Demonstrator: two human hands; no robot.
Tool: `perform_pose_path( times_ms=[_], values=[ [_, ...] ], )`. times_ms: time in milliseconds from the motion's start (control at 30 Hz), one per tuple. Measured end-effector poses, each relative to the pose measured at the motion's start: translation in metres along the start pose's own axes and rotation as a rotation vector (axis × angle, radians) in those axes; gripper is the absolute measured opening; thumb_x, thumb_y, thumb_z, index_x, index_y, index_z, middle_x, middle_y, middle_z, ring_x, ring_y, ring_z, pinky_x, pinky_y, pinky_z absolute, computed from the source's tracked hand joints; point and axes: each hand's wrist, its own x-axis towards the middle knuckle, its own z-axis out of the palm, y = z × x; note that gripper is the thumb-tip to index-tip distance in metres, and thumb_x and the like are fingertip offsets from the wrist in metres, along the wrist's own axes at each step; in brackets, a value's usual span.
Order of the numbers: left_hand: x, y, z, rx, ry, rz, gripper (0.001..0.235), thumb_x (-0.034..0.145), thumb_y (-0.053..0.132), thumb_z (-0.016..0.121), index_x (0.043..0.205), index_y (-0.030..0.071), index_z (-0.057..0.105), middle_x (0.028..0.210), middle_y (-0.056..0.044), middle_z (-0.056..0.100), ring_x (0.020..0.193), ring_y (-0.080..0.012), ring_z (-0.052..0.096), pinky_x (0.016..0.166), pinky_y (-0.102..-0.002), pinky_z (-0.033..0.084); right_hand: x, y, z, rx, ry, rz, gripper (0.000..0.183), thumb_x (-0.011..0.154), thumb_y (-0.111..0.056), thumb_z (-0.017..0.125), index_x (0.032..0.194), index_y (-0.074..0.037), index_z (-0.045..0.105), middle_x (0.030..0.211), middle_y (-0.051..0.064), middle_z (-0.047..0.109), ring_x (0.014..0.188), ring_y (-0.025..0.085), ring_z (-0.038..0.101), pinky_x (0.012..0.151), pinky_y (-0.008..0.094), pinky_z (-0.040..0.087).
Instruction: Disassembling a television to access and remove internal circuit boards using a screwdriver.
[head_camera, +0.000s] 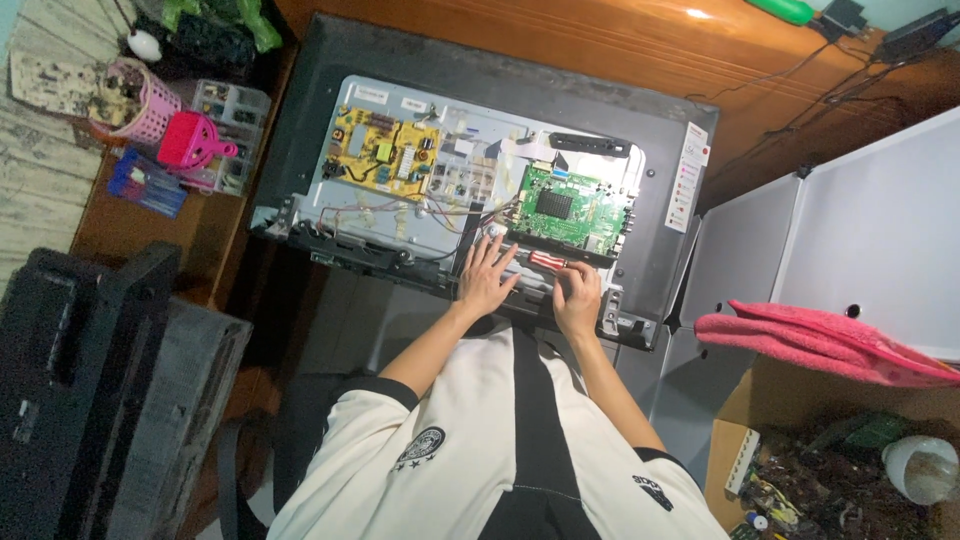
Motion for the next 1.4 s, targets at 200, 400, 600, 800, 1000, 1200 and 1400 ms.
perform_pose_path(
  times_ms=[200, 400, 600, 800, 1000, 1200, 1400],
  values=[
    [0.001, 0.004, 0.01, 0.02, 0.06, -0.017, 0.059, 0.093, 0.043, 0.058, 0.147, 0.022, 0.05, 0.153, -0.016, 0.043, 0.146, -0.0374, 0.033, 0.116, -0.058, 0.027, 0.004, 0.021, 0.0, -0.025, -0.034, -0.067, 0.021, 0.079, -0.004, 0.072, 0.098, -0.012, 0.067, 0.105, 0.007, 0.058, 0.106, 0.032, 0.06, 0.092, 0.045, 0.047],
    [0.002, -0.001, 0.024, 0.019, 0.141, -0.008, 0.059, 0.086, 0.036, 0.065, 0.142, 0.02, 0.055, 0.149, -0.016, 0.047, 0.145, -0.0377, 0.036, 0.115, -0.056, 0.029, 0.009, 0.026, -0.002, 0.005, -0.041, -0.073, 0.019, 0.08, 0.002, 0.07, 0.093, -0.012, 0.068, 0.096, 0.007, 0.06, 0.095, 0.03, 0.063, 0.085, 0.041, 0.05],
    [0.002, -0.001, 0.023, -0.017, 0.187, 0.005, 0.056, 0.084, 0.032, 0.066, 0.138, 0.02, 0.058, 0.144, -0.016, 0.05, 0.142, -0.0382, 0.039, 0.115, -0.055, 0.03, 0.011, 0.039, 0.002, -0.023, -0.039, -0.116, 0.019, 0.079, -0.002, 0.075, 0.091, -0.015, 0.068, 0.092, 0.005, 0.06, 0.092, 0.028, 0.063, 0.082, 0.04, 0.051],
    [0.002, -0.001, 0.029, -0.037, 0.195, -0.008, 0.059, 0.083, 0.027, 0.066, 0.141, 0.024, 0.053, 0.14, -0.012, 0.051, 0.14, -0.0345, 0.042, 0.113, -0.054, 0.031, 0.019, 0.045, 0.002, -0.025, -0.097, -0.15, 0.022, 0.077, -0.003, 0.076, 0.093, -0.014, 0.067, 0.094, 0.007, 0.059, 0.092, 0.03, 0.061, 0.083, 0.042, 0.05],
    [0.001, -0.001, 0.036, -0.045, 0.254, 0.057, 0.023, 0.082, 0.02, 0.067, 0.104, 0.014, 0.062, 0.134, -0.014, 0.054, 0.137, -0.0353, 0.046, 0.111, -0.05, 0.037, 0.021, 0.03, -0.005, -0.024, -0.125, -0.146, 0.026, 0.075, -0.003, 0.074, 0.097, -0.011, 0.064, 0.103, 0.013, 0.058, 0.098, 0.036, 0.061, 0.086, 0.047, 0.05],
    [0.001, 0.003, 0.031, -0.073, 0.233, 0.03, 0.02, 0.083, 0.018, 0.068, 0.102, 0.014, 0.064, 0.131, -0.015, 0.055, 0.136, -0.036, 0.047, 0.113, -0.048, 0.037, 0.022, 0.023, -0.007, -0.082, -0.249, -0.174, 0.044, 0.071, -0.006, 0.078, 0.111, -0.011, 0.062, 0.106, 0.013, 0.059, 0.101, 0.035, 0.061, 0.087, 0.046, 0.049],
    [0.005, 0.007, 0.021, -0.442, 0.077, -0.176, 0.024, 0.083, 0.024, 0.075, 0.104, 0.018, 0.065, 0.14, -0.011, 0.05, 0.143, -0.0364, 0.038, 0.114, -0.052, 0.035, 0.029, 0.016, -0.004, -0.162, -0.284, -0.143, 0.04, 0.078, -0.011, 0.081, 0.114, -0.012, 0.063, 0.104, 0.011, 0.06, 0.102, 0.031, 0.061, 0.087, 0.043, 0.048]
  ],
)
